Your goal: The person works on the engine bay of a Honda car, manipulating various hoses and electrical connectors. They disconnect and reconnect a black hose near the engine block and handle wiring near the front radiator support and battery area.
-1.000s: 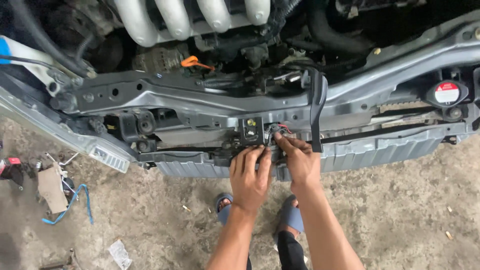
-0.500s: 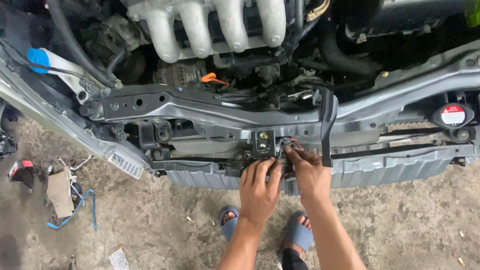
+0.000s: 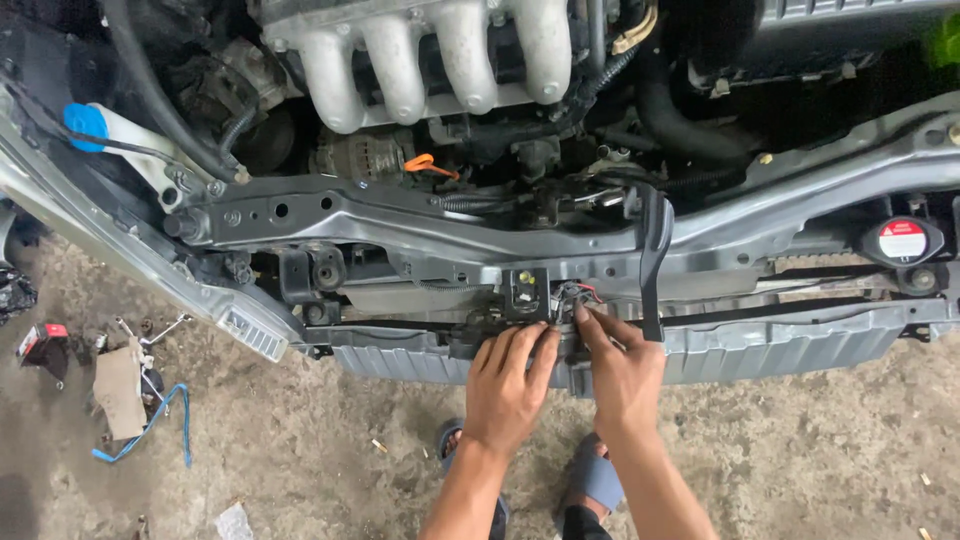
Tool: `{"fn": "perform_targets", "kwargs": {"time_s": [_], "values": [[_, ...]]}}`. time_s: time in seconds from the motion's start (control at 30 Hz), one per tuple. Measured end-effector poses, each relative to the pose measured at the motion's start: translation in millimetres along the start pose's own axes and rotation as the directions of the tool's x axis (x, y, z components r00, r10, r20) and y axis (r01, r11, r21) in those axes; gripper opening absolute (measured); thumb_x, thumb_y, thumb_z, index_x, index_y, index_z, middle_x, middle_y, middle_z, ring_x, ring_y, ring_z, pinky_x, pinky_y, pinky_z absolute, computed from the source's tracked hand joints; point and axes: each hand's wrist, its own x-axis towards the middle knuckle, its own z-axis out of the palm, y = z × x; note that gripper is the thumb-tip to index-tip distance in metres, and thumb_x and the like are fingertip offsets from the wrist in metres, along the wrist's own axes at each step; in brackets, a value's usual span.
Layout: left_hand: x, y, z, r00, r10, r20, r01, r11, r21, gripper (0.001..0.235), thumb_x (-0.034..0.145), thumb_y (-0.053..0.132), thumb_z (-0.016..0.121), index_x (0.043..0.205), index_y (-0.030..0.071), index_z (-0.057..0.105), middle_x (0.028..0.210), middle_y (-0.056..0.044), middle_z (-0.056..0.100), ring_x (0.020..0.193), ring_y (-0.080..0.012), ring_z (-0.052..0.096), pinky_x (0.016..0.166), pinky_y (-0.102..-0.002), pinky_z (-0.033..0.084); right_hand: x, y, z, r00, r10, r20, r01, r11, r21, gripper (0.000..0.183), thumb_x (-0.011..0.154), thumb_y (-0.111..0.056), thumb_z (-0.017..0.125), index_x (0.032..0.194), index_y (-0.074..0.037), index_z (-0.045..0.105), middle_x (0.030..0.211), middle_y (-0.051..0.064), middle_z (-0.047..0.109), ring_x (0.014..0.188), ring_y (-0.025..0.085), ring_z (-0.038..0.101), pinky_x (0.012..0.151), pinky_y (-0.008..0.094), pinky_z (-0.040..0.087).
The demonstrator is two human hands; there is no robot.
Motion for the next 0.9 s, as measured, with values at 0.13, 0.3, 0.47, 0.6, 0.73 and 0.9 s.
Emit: {"fn": "perform_targets", "kwargs": {"time_s": [0.13,0.3,0.47,0.6,0.73,0.9], "values": [[-19.0,-14.4,-4.0,0.999,-0.005,0.044,0.003,0.999,0.051,0.016,0.097,0.017,0.067,0.11,0.011,0.073,0.103,-0.008,0.066,0.096,-0.0268,0.066,0.077,-0.039,0.05,-8.1,-7.1,-0.9,0.968,-0.25,-0.013,0.247,0.961,-0.126,0.02,0.084,-0.029,0.089,0.099,-0.016,0.085,0.078,0.006,0.068,0.076,0.012,0.06,0.078,0.027,0.049],[-19.4,-14.0,-6.6,0.998,-0.063,0.017,0.061,0.995,0.076,0.02,0.093,0.021,0.069,0.112,0.016,0.073,0.1,-0.003,0.065,0.095,-0.0237,0.063,0.082,-0.041,0.045,3.2,6.8,7.7,0.943,-0.334,-0.002,0.331,0.936,-0.122,0.019,0.086,-0.028,0.088,0.095,-0.012,0.084,0.078,0.012,0.065,0.074,0.017,0.06,0.074,0.032,0.048],[-23.9,-12.9,-3.9,0.992,-0.124,0.016,0.123,0.99,0.071,0.021,0.091,0.021,0.073,0.112,0.018,0.074,0.097,0.001,0.065,0.097,-0.0216,0.063,0.083,-0.041,0.042,11.2,15.4,7.5,0.951,-0.306,0.036,0.307,0.932,-0.192,0.018,0.084,-0.031,0.088,0.091,-0.014,0.084,0.08,0.011,0.064,0.072,0.021,0.062,0.074,0.035,0.049],[-19.7,-11.9,-4.6,0.993,-0.114,0.039,0.11,0.99,0.092,0.02,0.089,0.016,0.068,0.109,0.019,0.073,0.096,0.001,0.064,0.096,-0.0228,0.062,0.081,-0.043,0.04,1.0,16.1,10.8,0.933,-0.361,-0.011,0.345,0.902,-0.26,0.02,0.086,-0.035,0.084,0.095,-0.017,0.084,0.079,0.014,0.062,0.081,0.031,0.066,0.096,0.039,0.046],[-16.9,-12.1,-10.7,0.993,-0.111,0.03,0.107,0.987,0.117,0.016,0.091,0.013,0.068,0.104,0.019,0.074,0.093,0.002,0.062,0.092,-0.0214,0.061,0.077,-0.041,0.038,-3.8,17.7,18.7,0.934,-0.352,-0.067,0.335,0.925,-0.179,0.023,0.087,-0.032,0.085,0.102,-0.015,0.083,0.079,0.008,0.06,0.072,0.013,0.054,0.077,0.031,0.047],[-20.1,-8.2,-6.8,0.987,-0.158,0.031,0.154,0.982,0.11,0.015,0.093,0.014,0.067,0.104,0.02,0.073,0.095,0.002,0.063,0.095,-0.0221,0.061,0.079,-0.041,0.039,0.4,27.0,19.9,0.902,-0.424,-0.084,0.387,0.879,-0.277,0.017,0.09,-0.032,0.083,0.098,-0.017,0.083,0.079,0.01,0.059,0.071,0.025,0.061,0.075,0.035,0.05]]}}
